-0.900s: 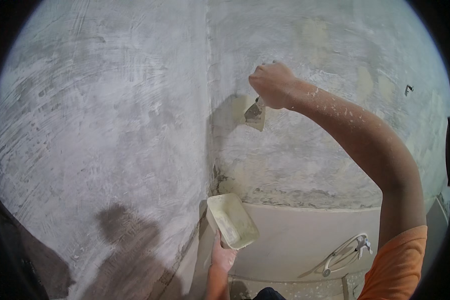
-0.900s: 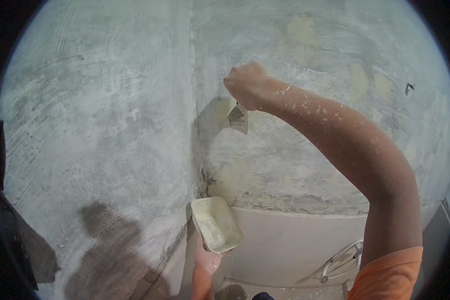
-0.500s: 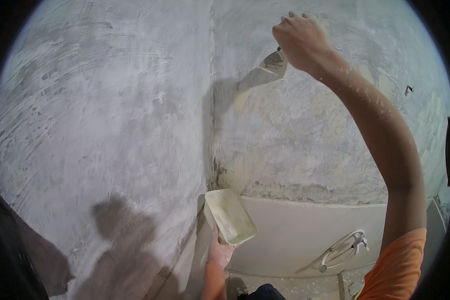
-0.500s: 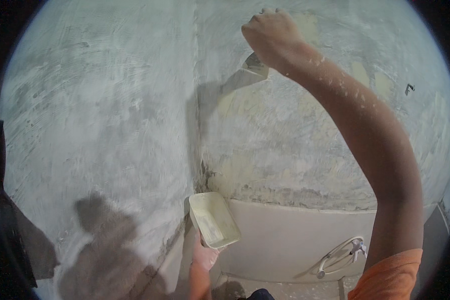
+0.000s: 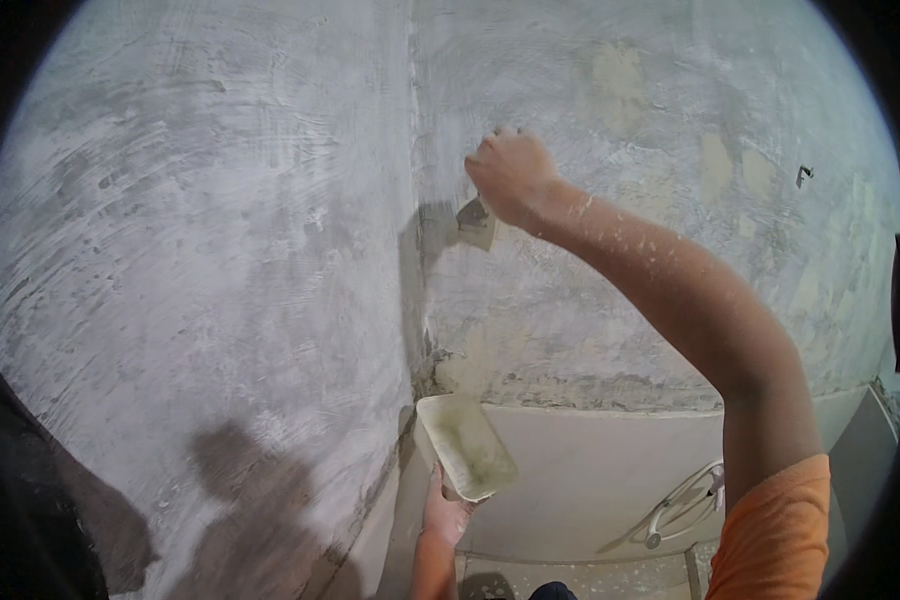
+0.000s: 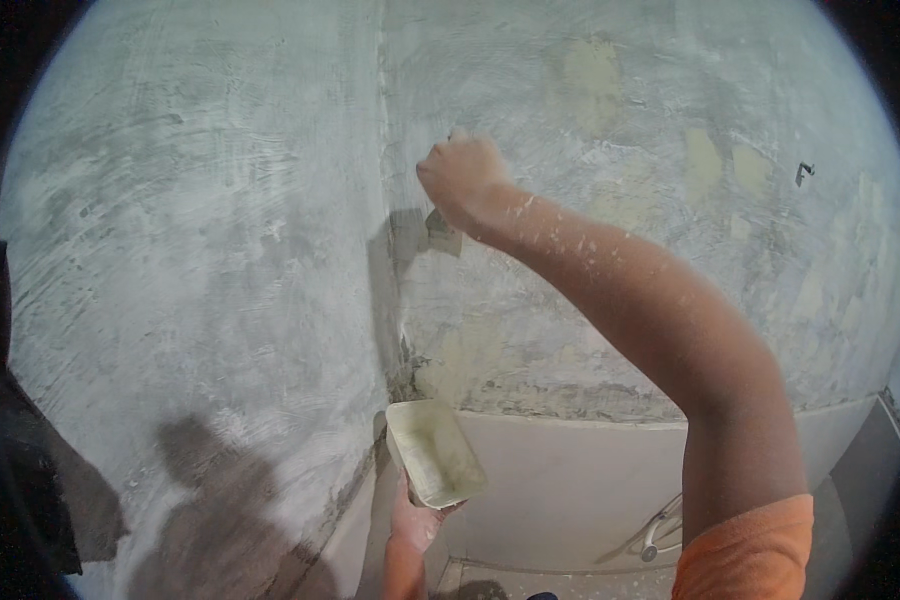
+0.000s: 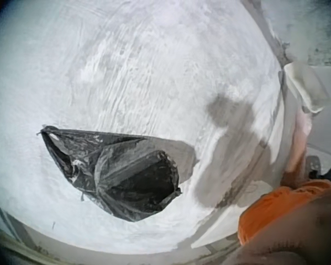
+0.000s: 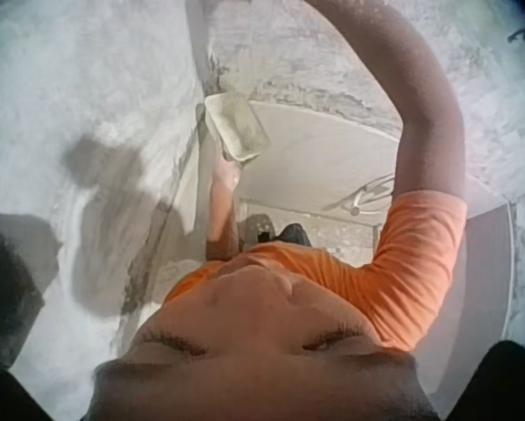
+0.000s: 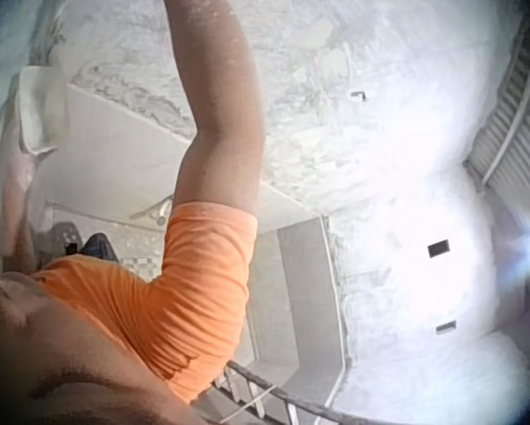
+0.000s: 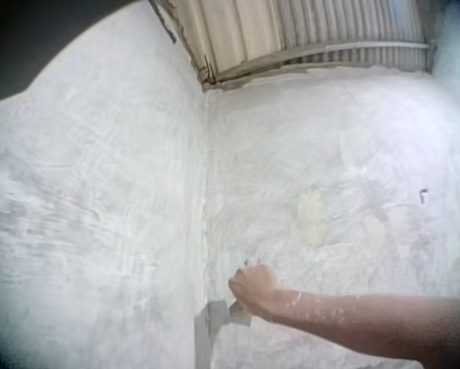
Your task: The person applies putty to a wall using a putty knife and a plastic container to hold the material.
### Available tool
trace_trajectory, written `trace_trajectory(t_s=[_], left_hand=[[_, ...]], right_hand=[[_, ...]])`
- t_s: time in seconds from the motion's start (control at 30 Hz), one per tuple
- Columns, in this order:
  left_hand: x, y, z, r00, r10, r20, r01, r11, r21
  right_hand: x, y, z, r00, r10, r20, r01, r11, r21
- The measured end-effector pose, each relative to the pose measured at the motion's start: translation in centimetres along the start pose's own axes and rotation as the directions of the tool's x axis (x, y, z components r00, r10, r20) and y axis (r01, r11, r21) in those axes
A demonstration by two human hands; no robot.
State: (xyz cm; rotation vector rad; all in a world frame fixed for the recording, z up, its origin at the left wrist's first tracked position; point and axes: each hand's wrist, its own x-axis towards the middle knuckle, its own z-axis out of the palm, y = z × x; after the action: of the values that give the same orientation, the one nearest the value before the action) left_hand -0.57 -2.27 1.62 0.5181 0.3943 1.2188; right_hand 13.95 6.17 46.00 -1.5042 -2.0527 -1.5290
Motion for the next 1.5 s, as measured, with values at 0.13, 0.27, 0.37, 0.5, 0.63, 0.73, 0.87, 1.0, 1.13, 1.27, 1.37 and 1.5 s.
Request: trace_trajectory(t_s=[0.13, 0.27, 0.37, 0.5, 0.63, 0.73, 0.87, 1.0, 1.13, 1.27, 1.37, 1.5], left_hand=[[0.3, 0.1, -0.1, 1.0, -0.008, 0.015, 0.008, 0.999, 0.044], [-0.1, 0.1, 0.6, 0.999, 0.049, 0.013, -0.051, 0.987, 0.152], [0.4, 0.4, -1.3, 0.992, -0.055, 0.114, 0.092, 0.932, -0.35], [-0.5, 0.0, -0.3, 0.99, 0.139, 0.031, -0.141, 0.985, 0.096], [0.3, 0.4, -1.4, 0.992, 0.122, 0.033, -0.125, 0.983, 0.132], [0.4, -0.2, -2.3, 0.993, 0.117, 0.032, -0.121, 0.98, 0.155], [-0.5, 0.8, 0.1, 1.0, -0.003, -0.002, 0.003, 1.0, -0.016], [-0.3, 0.4, -1.7, 0.992, 0.105, -0.063, -0.095, 0.983, 0.156], [-0.1, 1.6, 0.3, 0.991, 0.064, -0.119, -0.068, 0.997, -0.024], [-0.1, 1.7, 0.9, 0.992, 0.084, -0.092, -0.091, 0.994, -0.068], [-0.7, 1.2, 0.0, 0.985, 0.151, -0.081, -0.147, 0.988, 0.048], [-0.4, 1.3, -0.6, 0.984, 0.143, -0.103, -0.154, 0.982, -0.108]], right_hand=[[1.1, 2.2, -1.8, 0.996, 0.077, -0.05, -0.082, 0.991, -0.105], [0.5, 5.4, -3.7, 0.97, 0.113, -0.216, -0.157, 0.967, -0.199], [-1.0, 7.0, -6.5, 0.955, 0.237, -0.176, -0.257, 0.961, -0.099], [-3.7, 8.8, -3.3, 0.957, 0.287, -0.045, -0.277, 0.948, 0.158], [-6.9, 4.4, 3.3, 0.926, 0.368, 0.085, -0.341, 0.717, 0.608], [-10.7, -2.4, 8.0, 0.822, 0.539, 0.184, -0.47, 0.459, 0.754], [-11.8, -6.9, 12.1, 0.691, 0.719, 0.078, -0.417, 0.308, 0.855], [-11.5, -7.9, 14.3, 0.578, 0.745, 0.332, -0.618, 0.135, 0.774], [-17.6, -14.6, 18.6, 0.475, 0.731, 0.49, -0.714, -0.006, 0.7], [-25.3, -19.6, 19.9, 0.467, 0.705, 0.534, -0.673, -0.108, 0.732], [-30.0, -20.0, 20.4, 0.349, 0.678, 0.648, -0.826, -0.103, 0.553], [-29.9, -16.8, 17.0, 0.447, 0.694, 0.564, -0.749, -0.054, 0.66]])
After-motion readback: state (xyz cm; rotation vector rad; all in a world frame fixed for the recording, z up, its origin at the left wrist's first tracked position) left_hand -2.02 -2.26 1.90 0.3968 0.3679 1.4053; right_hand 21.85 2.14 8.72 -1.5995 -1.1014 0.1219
